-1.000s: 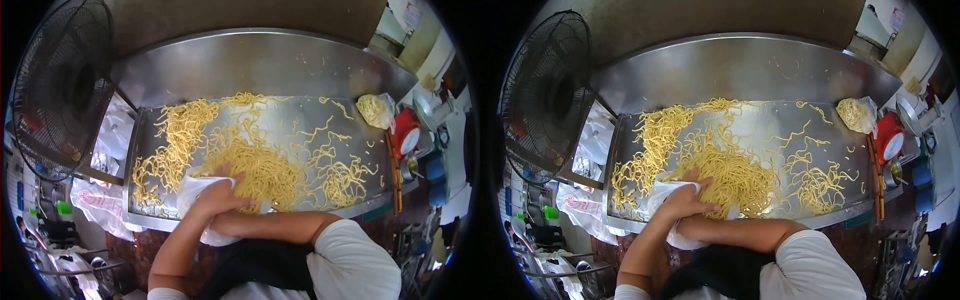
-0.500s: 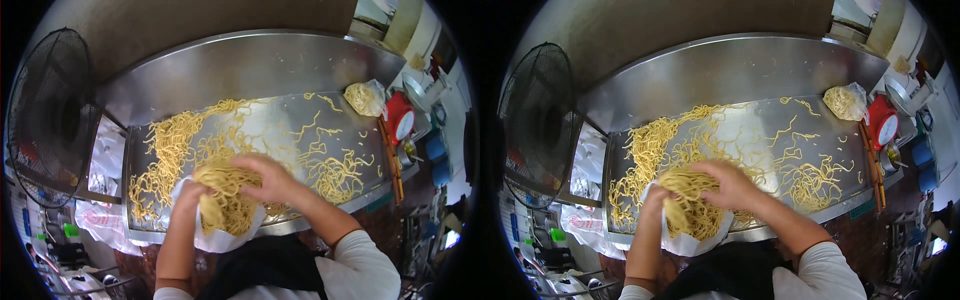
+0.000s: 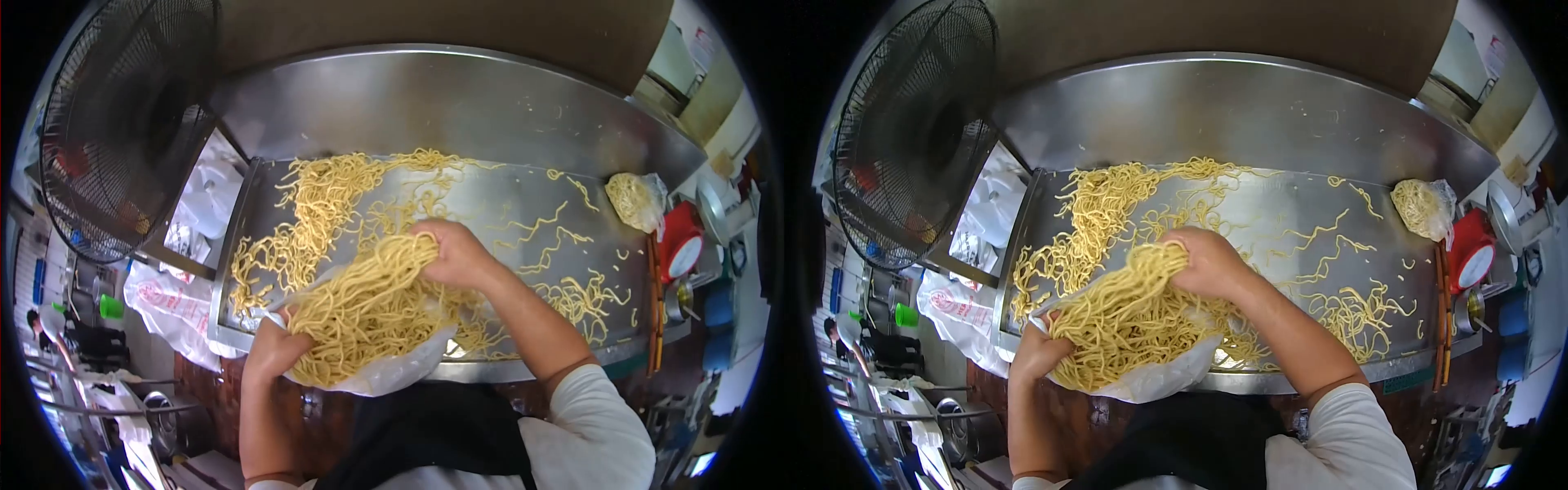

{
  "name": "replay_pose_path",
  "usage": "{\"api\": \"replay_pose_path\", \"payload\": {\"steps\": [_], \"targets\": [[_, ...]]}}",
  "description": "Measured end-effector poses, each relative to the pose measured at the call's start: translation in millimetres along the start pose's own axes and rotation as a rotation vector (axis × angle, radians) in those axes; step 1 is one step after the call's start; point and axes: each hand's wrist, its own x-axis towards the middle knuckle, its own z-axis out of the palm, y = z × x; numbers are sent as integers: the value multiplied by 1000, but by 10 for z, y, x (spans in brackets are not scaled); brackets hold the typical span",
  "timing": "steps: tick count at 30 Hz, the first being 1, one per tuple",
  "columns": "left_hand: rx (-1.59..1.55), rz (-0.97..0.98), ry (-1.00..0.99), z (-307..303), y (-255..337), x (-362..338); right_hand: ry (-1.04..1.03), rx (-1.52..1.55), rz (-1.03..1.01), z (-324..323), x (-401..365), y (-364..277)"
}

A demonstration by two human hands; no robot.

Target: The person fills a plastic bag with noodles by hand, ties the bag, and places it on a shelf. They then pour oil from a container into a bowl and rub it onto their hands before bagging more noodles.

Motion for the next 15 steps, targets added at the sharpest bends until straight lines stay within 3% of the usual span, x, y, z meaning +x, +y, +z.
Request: {"api": "replay_pose_path", "payload": {"steps": [1,2,4,5,7,9,12,15], "targets": [[14,8,15,21,23,-13,26,-34,-131,11,33,-83],[13,5,19,-4,9,-32,21,-32,-134,37,60,-71],[226,-74,-83,-106,-23,-37,216,-239,-322,78,150,0],[241,-100,-110,-150,-65,-59,213,-240,-329,28,178,52],[207,-77,-100,-205,-244,-108,493,-317,-163,-194,142,220],[143,-98,-139,-269,-333,-102,551,-357,-174,-433,78,312],[252,-136,-155,-319,-417,-66,426,-246,-95,-513,92,407],[259,-95,-66,-265,-286,-63,138,21,-155,-281,81,0]]}}
